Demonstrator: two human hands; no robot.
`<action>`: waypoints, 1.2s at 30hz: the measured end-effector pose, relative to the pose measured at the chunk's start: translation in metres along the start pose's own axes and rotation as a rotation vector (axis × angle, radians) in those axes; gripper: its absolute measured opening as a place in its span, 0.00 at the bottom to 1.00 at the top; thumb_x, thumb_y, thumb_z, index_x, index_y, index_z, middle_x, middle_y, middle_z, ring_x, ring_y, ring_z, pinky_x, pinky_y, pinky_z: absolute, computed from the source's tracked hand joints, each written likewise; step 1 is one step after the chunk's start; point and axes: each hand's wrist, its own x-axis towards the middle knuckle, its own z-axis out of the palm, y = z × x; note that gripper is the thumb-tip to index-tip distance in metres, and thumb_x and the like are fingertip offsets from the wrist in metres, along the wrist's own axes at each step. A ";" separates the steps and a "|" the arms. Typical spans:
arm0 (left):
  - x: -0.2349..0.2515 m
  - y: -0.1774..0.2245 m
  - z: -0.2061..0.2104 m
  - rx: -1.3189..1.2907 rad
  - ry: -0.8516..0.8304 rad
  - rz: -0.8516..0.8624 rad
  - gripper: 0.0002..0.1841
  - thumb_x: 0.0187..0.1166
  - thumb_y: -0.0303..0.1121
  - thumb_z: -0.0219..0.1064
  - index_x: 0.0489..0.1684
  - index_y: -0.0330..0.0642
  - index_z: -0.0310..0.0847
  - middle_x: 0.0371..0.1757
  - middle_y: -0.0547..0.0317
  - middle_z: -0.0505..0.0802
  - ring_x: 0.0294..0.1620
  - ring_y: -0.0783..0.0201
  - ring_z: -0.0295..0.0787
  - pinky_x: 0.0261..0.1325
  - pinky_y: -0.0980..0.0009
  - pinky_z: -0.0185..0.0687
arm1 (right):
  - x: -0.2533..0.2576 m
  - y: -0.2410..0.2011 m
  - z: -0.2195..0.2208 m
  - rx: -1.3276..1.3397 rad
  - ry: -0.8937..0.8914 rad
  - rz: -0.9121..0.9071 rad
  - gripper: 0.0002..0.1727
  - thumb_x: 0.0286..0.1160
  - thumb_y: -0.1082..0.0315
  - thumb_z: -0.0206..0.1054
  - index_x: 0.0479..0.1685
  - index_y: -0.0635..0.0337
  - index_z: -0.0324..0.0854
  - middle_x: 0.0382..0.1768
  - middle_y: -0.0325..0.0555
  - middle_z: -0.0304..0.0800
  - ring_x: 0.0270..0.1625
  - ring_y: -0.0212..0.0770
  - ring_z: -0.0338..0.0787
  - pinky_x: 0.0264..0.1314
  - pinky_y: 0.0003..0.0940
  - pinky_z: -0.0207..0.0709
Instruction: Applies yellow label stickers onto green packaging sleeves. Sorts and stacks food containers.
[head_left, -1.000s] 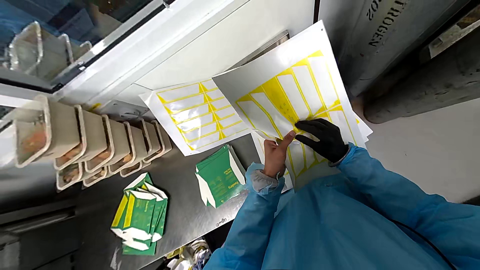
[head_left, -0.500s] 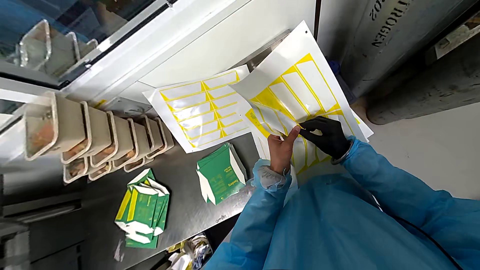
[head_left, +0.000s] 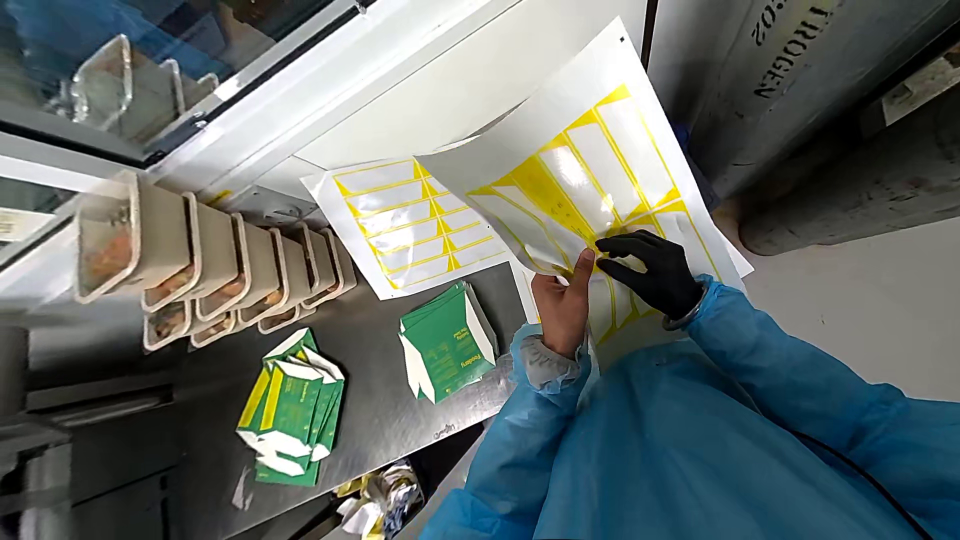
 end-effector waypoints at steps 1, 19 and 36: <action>0.000 0.000 -0.001 -0.016 -0.005 0.015 0.12 0.77 0.37 0.76 0.53 0.44 0.89 0.46 0.58 0.96 0.46 0.64 0.94 0.51 0.62 0.93 | -0.001 -0.001 0.001 0.038 0.003 0.023 0.12 0.74 0.66 0.76 0.53 0.58 0.93 0.51 0.43 0.96 0.53 0.34 0.94 0.60 0.32 0.89; -0.004 0.006 0.001 -0.052 -0.057 0.038 0.10 0.76 0.31 0.76 0.52 0.43 0.90 0.47 0.59 0.96 0.49 0.64 0.94 0.55 0.63 0.92 | 0.005 -0.012 -0.008 0.178 -0.018 0.188 0.05 0.71 0.67 0.77 0.41 0.56 0.94 0.38 0.36 0.96 0.41 0.29 0.93 0.49 0.28 0.89; 0.014 0.014 -0.021 -0.060 -0.248 -0.073 0.11 0.78 0.32 0.75 0.54 0.42 0.88 0.46 0.56 0.96 0.45 0.63 0.95 0.51 0.62 0.93 | 0.048 0.006 -0.060 -0.192 -0.163 -0.073 0.06 0.72 0.67 0.67 0.37 0.59 0.85 0.39 0.46 0.88 0.45 0.41 0.88 0.50 0.40 0.85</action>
